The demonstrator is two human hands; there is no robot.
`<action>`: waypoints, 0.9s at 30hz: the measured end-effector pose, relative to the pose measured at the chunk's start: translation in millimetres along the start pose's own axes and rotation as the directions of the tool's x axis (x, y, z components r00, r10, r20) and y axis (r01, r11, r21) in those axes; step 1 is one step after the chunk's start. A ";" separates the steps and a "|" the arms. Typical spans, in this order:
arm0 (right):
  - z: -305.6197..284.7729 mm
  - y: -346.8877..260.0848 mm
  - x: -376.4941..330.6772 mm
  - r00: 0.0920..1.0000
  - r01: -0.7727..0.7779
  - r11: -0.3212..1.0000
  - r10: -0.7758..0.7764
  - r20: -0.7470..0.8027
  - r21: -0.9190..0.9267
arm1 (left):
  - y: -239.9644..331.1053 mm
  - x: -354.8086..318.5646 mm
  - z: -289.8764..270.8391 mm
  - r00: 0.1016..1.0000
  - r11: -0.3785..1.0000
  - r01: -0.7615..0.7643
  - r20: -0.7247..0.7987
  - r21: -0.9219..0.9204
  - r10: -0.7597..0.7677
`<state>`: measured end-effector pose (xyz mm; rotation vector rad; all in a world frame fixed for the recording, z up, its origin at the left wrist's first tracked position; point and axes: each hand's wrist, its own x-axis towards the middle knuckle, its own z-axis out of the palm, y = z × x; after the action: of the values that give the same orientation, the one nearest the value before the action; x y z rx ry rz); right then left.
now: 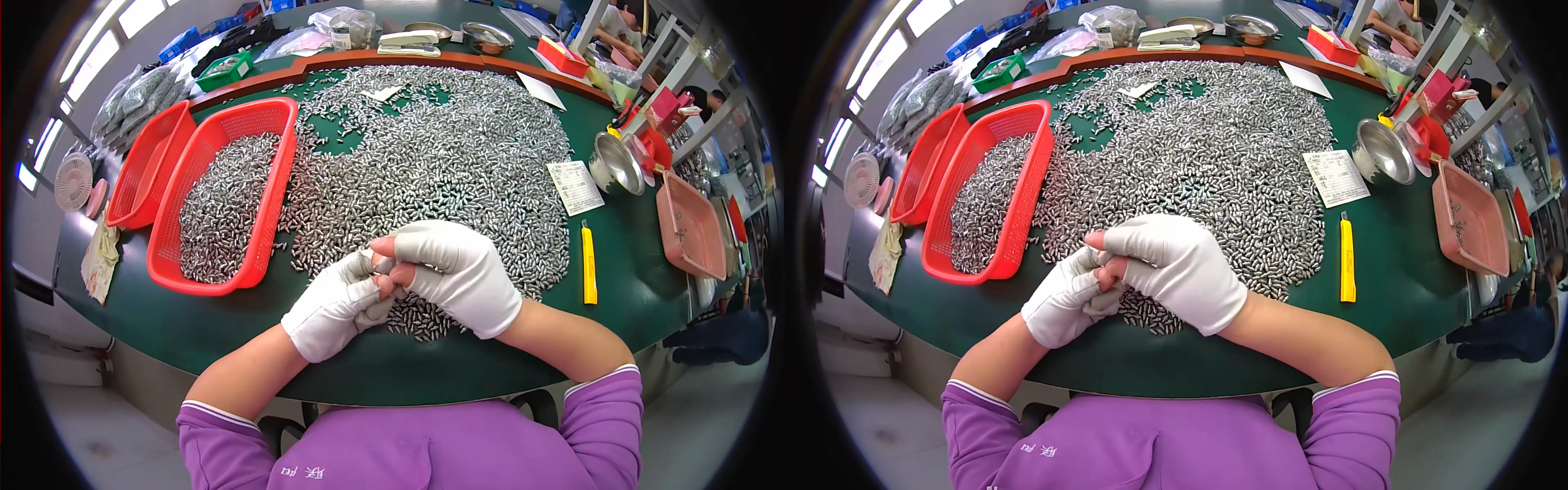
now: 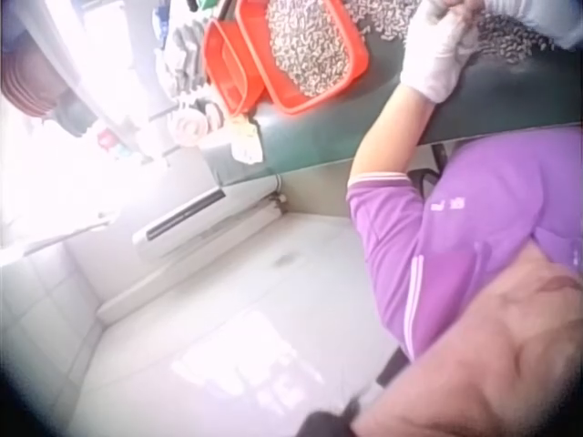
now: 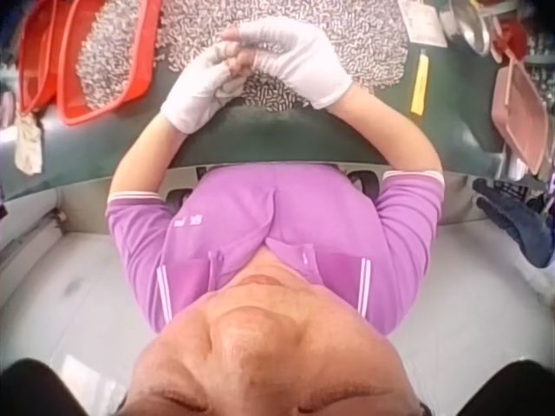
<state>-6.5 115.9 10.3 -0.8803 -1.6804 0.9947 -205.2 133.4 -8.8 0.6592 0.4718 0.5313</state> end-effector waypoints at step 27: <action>-15.4 -5.3 10.0 0.999 0.053 0.922 -0.043 0.033 -0.383 | 3.5 0.5 2.1 1.000 0.994 -0.008 0.004 -0.113 0.009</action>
<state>4.8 126.0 22.0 -1.0761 -1.9451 0.6511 -204.7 135.1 -5.1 0.5542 0.4318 0.5605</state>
